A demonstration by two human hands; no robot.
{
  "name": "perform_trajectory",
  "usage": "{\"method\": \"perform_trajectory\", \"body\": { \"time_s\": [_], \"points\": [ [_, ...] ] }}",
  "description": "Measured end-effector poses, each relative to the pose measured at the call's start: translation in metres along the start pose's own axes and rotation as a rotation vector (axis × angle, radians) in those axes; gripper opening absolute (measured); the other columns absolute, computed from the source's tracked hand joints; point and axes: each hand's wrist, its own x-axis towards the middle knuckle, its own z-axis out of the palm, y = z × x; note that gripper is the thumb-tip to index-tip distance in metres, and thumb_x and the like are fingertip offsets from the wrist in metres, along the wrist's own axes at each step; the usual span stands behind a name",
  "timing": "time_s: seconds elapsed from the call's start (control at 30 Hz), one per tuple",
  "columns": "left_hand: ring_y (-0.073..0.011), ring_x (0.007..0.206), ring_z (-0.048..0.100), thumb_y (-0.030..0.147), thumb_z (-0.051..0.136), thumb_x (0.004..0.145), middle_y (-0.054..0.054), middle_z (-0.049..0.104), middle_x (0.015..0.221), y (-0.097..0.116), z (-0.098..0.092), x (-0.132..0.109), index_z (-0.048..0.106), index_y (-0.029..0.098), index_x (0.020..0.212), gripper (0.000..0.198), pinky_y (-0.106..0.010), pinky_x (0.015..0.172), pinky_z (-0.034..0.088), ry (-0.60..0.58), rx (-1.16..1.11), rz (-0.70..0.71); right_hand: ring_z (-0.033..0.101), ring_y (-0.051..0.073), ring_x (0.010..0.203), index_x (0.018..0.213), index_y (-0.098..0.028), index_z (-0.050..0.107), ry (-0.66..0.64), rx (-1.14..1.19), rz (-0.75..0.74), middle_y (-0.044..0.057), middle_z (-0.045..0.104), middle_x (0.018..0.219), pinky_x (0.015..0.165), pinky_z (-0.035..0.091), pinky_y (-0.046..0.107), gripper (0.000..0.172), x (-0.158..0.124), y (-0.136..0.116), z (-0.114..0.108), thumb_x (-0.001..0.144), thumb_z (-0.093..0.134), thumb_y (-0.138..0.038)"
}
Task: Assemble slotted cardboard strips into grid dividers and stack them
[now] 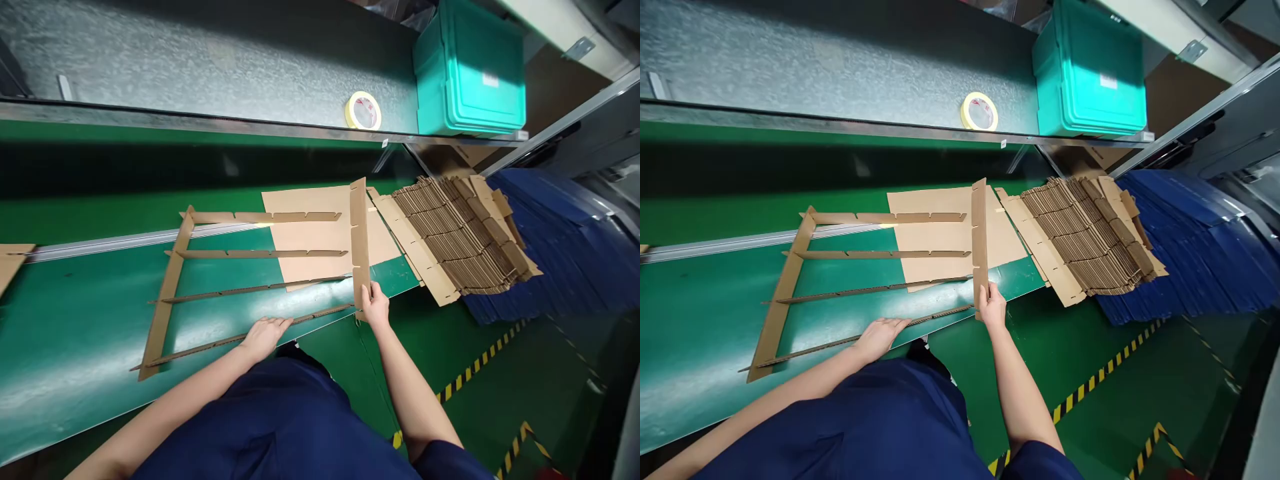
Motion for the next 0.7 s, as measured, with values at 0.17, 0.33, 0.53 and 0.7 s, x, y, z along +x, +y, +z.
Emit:
{"method": "perform_trajectory", "body": {
  "time_s": [0.17,0.33,0.53,0.7],
  "points": [
    [-0.0232,0.108,0.062,-0.002,0.037,0.076,-0.008,0.063,0.124,0.001,0.003,-0.003,0.044,0.026,0.139,0.069,-0.039,0.091,0.048,-0.002,-0.005,-0.024,0.055,0.019,0.068,0.094,-0.017,0.056,0.021,-0.049,-0.040,0.007,0.063,0.079,0.061,0.039,0.028,0.038,0.005,0.007,0.026,0.091,0.031,-0.046],
    [-0.0225,0.113,0.060,-0.003,0.037,0.075,-0.007,0.060,0.129,0.003,0.003,-0.003,0.043,0.027,0.140,0.071,-0.039,0.094,0.047,-0.011,-0.022,-0.045,0.055,0.019,0.068,0.093,-0.017,0.057,-0.029,-0.102,-0.080,0.008,0.062,0.078,0.060,0.038,0.028,0.038,0.006,0.013,0.040,0.092,0.030,-0.043],
    [-0.0230,0.115,0.058,-0.002,0.036,0.076,-0.007,0.058,0.132,0.004,0.005,-0.001,0.043,0.026,0.140,0.070,-0.039,0.093,0.048,-0.014,-0.059,-0.047,0.055,0.019,0.069,0.097,-0.016,0.058,-0.011,-0.136,-0.071,0.009,0.063,0.083,0.060,0.038,0.028,0.038,0.001,0.017,0.050,0.093,0.030,-0.041],
    [-0.0225,0.115,0.058,-0.002,0.037,0.077,-0.006,0.058,0.131,0.002,0.013,0.001,0.043,0.027,0.140,0.069,-0.039,0.094,0.047,-0.004,-0.076,-0.063,0.056,0.019,0.069,0.099,-0.016,0.058,0.008,-0.136,-0.076,0.010,0.064,0.087,0.059,0.038,0.028,0.041,0.004,0.017,0.056,0.093,0.028,-0.042]
  ]
}}
